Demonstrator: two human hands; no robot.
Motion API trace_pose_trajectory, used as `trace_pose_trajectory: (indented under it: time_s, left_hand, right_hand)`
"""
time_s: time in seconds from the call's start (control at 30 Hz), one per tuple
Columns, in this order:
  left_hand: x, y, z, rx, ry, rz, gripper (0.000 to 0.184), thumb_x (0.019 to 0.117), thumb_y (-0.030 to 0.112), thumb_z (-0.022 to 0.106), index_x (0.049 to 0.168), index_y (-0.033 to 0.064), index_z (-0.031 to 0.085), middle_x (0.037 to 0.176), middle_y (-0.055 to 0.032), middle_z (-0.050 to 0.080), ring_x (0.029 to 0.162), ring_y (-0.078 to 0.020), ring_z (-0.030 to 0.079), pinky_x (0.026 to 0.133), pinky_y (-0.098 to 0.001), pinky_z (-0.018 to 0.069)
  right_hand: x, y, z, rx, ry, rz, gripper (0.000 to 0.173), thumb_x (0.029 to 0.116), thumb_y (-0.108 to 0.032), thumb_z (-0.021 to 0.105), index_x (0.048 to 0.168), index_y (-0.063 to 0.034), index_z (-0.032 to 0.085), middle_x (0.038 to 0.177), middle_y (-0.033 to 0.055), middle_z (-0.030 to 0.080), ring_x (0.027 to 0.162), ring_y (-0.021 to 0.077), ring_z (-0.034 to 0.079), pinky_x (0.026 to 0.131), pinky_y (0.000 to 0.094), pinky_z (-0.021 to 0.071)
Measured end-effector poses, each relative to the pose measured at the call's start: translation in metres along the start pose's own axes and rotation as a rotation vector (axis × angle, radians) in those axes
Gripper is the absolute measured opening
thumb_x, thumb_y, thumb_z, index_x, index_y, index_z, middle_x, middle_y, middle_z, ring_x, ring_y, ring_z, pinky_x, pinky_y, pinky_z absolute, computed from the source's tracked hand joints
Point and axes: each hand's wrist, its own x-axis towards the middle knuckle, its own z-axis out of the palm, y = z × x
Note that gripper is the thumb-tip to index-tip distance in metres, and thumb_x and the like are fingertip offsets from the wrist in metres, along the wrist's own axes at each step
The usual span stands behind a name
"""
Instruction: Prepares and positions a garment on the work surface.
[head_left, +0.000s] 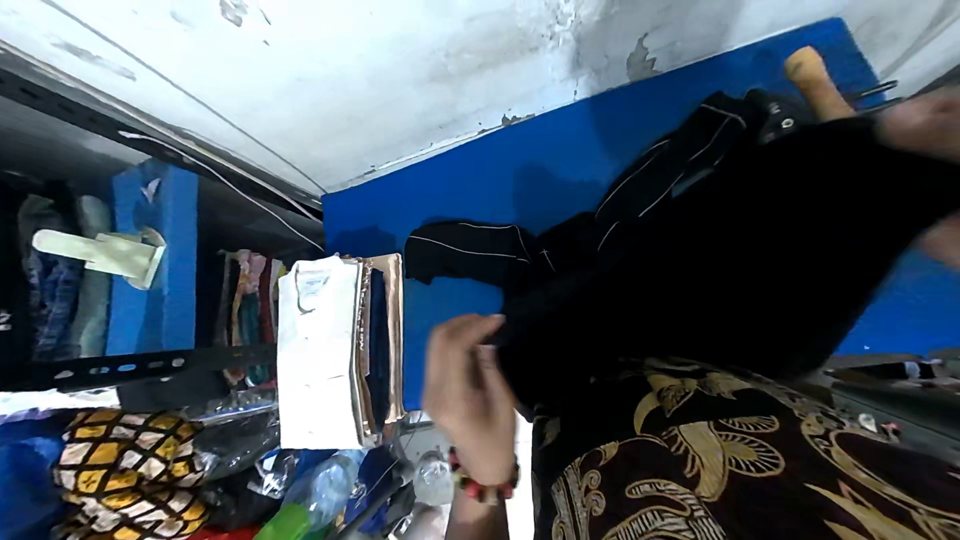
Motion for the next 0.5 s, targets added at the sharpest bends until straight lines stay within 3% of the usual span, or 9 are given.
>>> trace_pose_trajectory:
  time_s: [0.03,0.07,0.17,0.33,0.5]
  left_hand:
    - [0.002,0.017,0.008,0.052,-0.07,0.156,0.017,0.1027,0.005,0.053,0.102,0.003,0.071,0.1,-0.0071,0.069,0.1,-0.0079,0.065,0.091,-0.019,0.0514]
    - [0.002,0.028,0.019,0.059,-0.148,0.32,0.016,0.103,0.005,0.054,0.103,0.0043,0.07,0.099,-0.0105,0.068,0.099,-0.0158,0.066,0.093,-0.0254,0.0518]
    - [0.005,0.04,0.049,-0.015,-0.295,0.659,0.014,0.101,0.004,0.055,0.101,0.0006,0.069,0.094,-0.0148,0.07,0.091,-0.0256,0.069,0.091,-0.0339,0.0557]
    - [0.002,0.024,0.055,-0.078,-0.215,0.617,0.012,0.1037,0.006,0.054,0.106,0.0026,0.065,0.095,-0.0131,0.069,0.092,-0.0226,0.068,0.09,-0.0318,0.0548]
    - [-0.008,0.009,0.066,-0.132,-0.097,0.568,0.009,0.1017,0.003,0.056,0.098,0.0024,0.064,0.1,-0.0127,0.069,0.093,-0.0195,0.068,0.09,-0.0289,0.0551]
  right_hand:
    - [-0.016,-0.02,0.05,-0.173,0.0,0.045,0.034,0.1039,-0.007,0.049,0.083,-0.0252,0.07,0.072,-0.0166,0.068,0.063,-0.0052,0.063,0.058,0.0148,0.0559]
    - [-0.027,-0.03,0.078,-0.272,-0.145,0.043,0.025,0.1016,-0.011,0.056,0.085,-0.025,0.07,0.073,-0.017,0.067,0.063,-0.0062,0.061,0.058,0.0136,0.0543]
    - [-0.043,-0.027,0.113,-0.35,-0.491,0.002,0.01,0.0941,-0.009,0.066,0.089,-0.0144,0.073,0.071,-0.0107,0.067,0.06,-0.0034,0.059,0.055,0.014,0.0514]
    - [-0.051,-0.006,0.113,-0.358,-0.62,0.065,0.007,0.0949,-0.013,0.07,0.092,-0.0115,0.075,0.075,-0.0122,0.07,0.069,-0.0098,0.062,0.064,0.0082,0.051]
    - [-0.063,-0.004,0.113,-0.32,-0.638,0.048,0.01,0.0962,-0.013,0.066,0.097,-0.0094,0.075,0.084,-0.0124,0.071,0.077,-0.0134,0.061,0.07,0.0051,0.0499]
